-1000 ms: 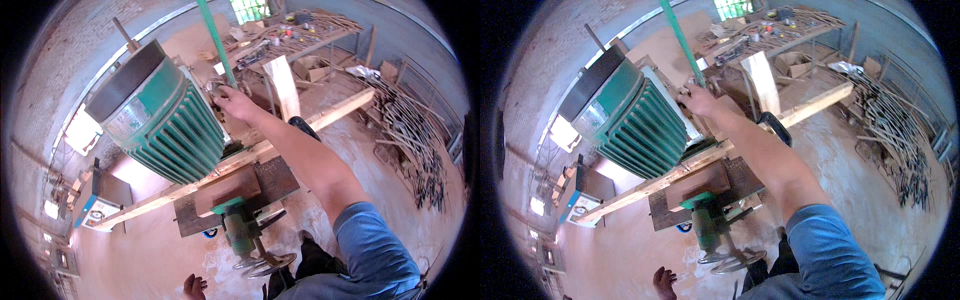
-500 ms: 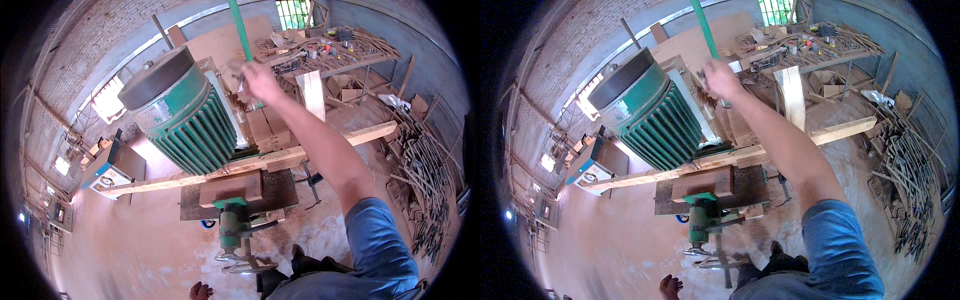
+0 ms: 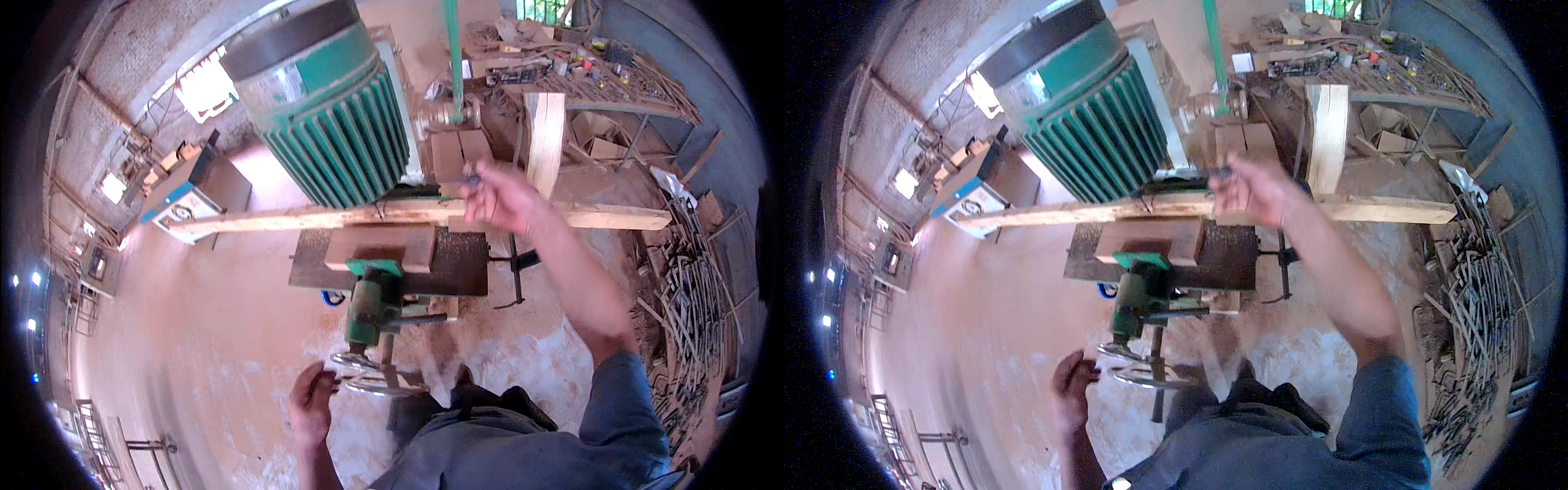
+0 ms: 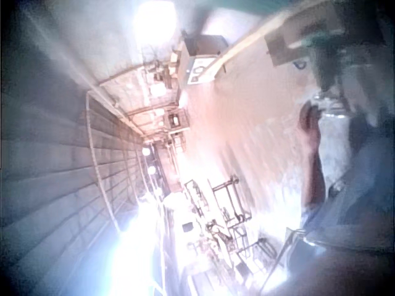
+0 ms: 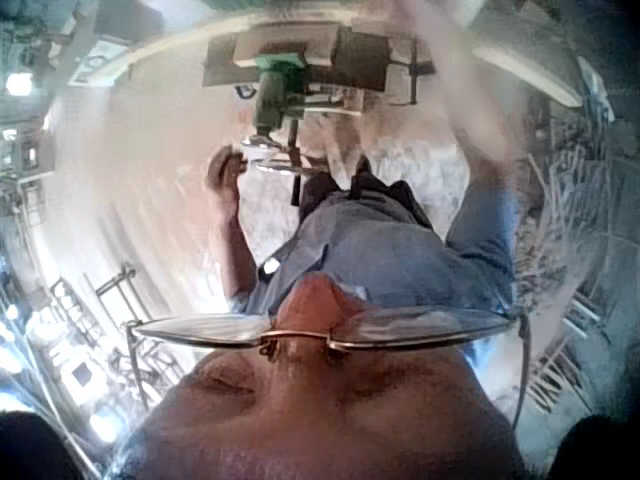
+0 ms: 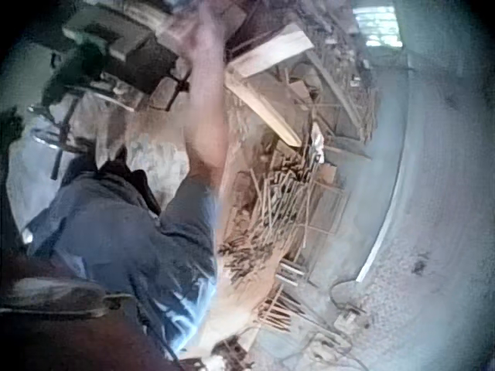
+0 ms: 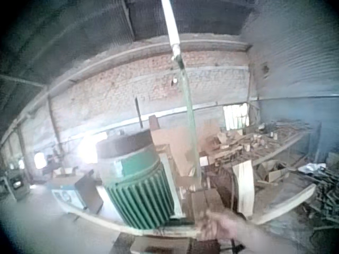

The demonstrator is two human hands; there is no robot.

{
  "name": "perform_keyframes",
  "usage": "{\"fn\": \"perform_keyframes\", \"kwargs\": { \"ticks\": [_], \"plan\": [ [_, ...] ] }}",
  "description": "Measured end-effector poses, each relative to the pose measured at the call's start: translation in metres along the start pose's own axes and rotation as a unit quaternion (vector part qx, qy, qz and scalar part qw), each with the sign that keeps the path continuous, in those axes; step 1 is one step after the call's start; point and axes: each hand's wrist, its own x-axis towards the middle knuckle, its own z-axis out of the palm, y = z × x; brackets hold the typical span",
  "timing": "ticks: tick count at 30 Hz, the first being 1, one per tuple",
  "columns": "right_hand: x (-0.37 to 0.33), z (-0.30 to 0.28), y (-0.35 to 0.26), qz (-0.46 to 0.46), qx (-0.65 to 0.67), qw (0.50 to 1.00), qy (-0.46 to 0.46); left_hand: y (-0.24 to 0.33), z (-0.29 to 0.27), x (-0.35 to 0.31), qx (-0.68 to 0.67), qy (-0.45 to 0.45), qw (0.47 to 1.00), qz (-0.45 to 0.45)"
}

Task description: The person walks through a workshop and uses a wrench to tighten bolts on a green motor mounted on a wooden frame. They repeatedly adjust the bolts and reposition the motor while working at a stationary workstation.

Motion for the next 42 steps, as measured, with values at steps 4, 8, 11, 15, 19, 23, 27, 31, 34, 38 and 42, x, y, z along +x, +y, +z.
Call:
{"fn": "perform_keyframes", "kwargs": {
  "ticks": [4,8,11,15,19,23,27,31,34,38,42],
  "plan": [
    [-0.030,0.005,0.100,0.094,0.116,0.988,-0.036,0.028,0.075,0.030,0.012,-0.124,0.987,0.101],
    [-0.052,0.022,0.144,0.036,0.071,0.996,-0.044,0.038,0.139,0.053,0.072,-0.166,0.974,0.137],
    [-0.062,0.033,0.149,0.006,-0.050,0.999,0.009,0.027,0.158,0.063,0.076,-0.198,0.971,0.111],
    [-0.067,0.023,0.150,-0.033,-0.151,0.988,0.000,0.021,0.165,0.070,0.083,-0.231,0.961,0.128],
    [-0.058,0.017,0.162,-0.173,-0.315,0.933,0.032,0.040,0.167,0.072,0.312,-0.233,0.886,0.250],
    [-0.058,0.025,0.157,-0.061,-0.287,0.955,0.046,0.032,0.164,0.078,0.297,-0.208,0.901,0.239],
    [-0.068,0.023,0.129,0.007,-0.369,0.920,0.134,0.021,0.156,0.079,0.021,-0.199,0.980,0.005],
    [-0.066,0.030,0.136,-0.214,-0.358,0.906,0.079,0.025,0.155,0.082,-0.110,-0.200,0.968,-0.106],
    [-0.058,0.052,0.152,-0.135,-0.172,0.976,-0.005,0.018,0.158,0.085,0.027,-0.157,0.987,0.039],
    [-0.055,0.062,0.164,-0.127,-0.218,0.962,0.102,0.024,0.164,0.097,0.248,-0.074,0.921,0.291],
    [-0.043,0.061,0.173,-0.181,-0.244,0.943,0.133,0.031,0.169,0.107,0.373,-0.080,0.840,0.385]
  ]
}}
